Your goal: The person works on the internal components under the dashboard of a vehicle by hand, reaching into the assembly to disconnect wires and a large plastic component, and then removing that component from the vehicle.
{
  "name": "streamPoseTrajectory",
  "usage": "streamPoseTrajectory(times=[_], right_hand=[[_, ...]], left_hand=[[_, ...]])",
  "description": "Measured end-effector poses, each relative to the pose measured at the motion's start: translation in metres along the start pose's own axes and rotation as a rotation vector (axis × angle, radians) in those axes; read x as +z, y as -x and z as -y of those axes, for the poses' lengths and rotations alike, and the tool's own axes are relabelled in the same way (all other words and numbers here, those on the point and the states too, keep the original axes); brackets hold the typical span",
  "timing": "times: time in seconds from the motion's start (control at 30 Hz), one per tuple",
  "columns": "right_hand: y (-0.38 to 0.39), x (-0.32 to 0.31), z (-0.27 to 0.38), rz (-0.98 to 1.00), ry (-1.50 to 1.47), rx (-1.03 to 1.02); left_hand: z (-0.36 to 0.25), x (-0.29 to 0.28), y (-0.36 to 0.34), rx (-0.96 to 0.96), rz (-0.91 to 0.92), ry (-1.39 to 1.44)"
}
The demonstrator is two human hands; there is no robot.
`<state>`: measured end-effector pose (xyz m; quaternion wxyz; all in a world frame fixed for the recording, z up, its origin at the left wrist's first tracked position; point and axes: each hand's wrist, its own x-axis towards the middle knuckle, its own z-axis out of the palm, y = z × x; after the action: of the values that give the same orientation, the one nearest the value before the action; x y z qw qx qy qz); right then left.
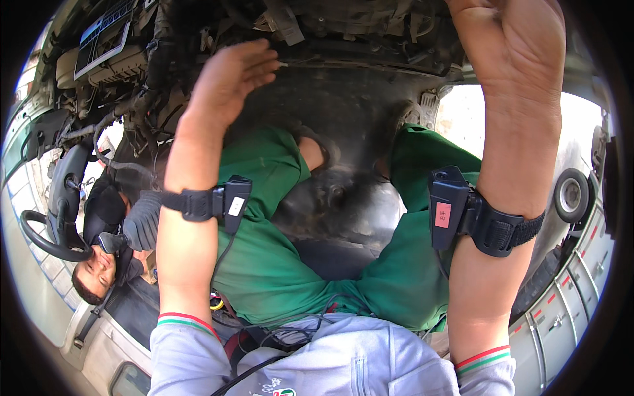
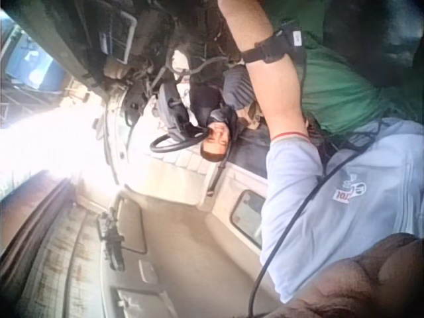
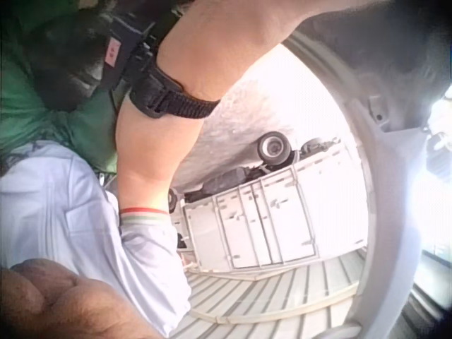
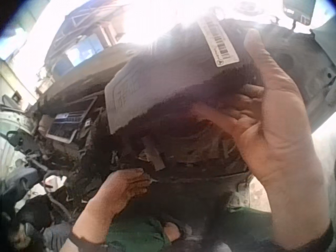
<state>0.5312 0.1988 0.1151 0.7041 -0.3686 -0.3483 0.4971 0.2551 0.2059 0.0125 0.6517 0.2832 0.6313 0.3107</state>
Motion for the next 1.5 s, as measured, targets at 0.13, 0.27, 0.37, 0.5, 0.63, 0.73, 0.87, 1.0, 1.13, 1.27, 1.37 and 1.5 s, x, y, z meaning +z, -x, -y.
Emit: streamPoseTrajectory(times=[0.13,0.27,0.37,0.5,0.63,0.73,0.87,1.0,1.13,1.27,1.37,1.5], right_hand=[[-0.005,-0.017,0.001,0.033,0.015,0.079],[-0.014,-0.033,-0.001,0.076,0.021,0.159],[-0.024,-0.042,0.001,0.089,0.031,0.197],[-0.034,-0.049,0.003,0.099,0.065,0.23],[-0.032,-0.043,-0.003,0.068,-0.039,0.249],[-0.04,-0.049,0.01,0.038,0.034,0.274],[-0.047,-0.048,0.008,0.035,0.099,0.234],[-0.048,-0.046,0.007,-0.016,0.124,0.176],[-0.052,-0.046,0.004,-0.03,0.193,0.155],[-0.055,-0.057,0.012,0.021,0.073,0.196],[-0.053,-0.067,0.018,-0.002,0.09,0.2],[-0.048,-0.052,0.007,0.108,0.005,0.25]], left_hand=[[0.035,0.021,-0.024,-0.028,-0.016,-0.006],[0.044,0.005,-0.04,0.258,0.005,0.098],[0.044,-0.011,-0.038,0.306,0.094,0.101],[0.047,-0.011,-0.03,0.284,0.041,0.172],[0.069,0.006,-0.009,-0.058,0.262,-0.265],[0.075,0.042,0.032,0.107,0.62,-0.782],[0.076,0.038,0.069,0.035,1.035,-1.066],[0.081,0.028,0.073,0.147,0.98,-1.124],[0.084,0.018,0.069,0.284,0.776,-1.16],[0.085,0.015,0.064,0.211,0.769,-1.153],[0.101,0.023,0.059,0.262,0.645,-1.273],[0.123,0.017,0.058,0.294,0.45,-1.363]])
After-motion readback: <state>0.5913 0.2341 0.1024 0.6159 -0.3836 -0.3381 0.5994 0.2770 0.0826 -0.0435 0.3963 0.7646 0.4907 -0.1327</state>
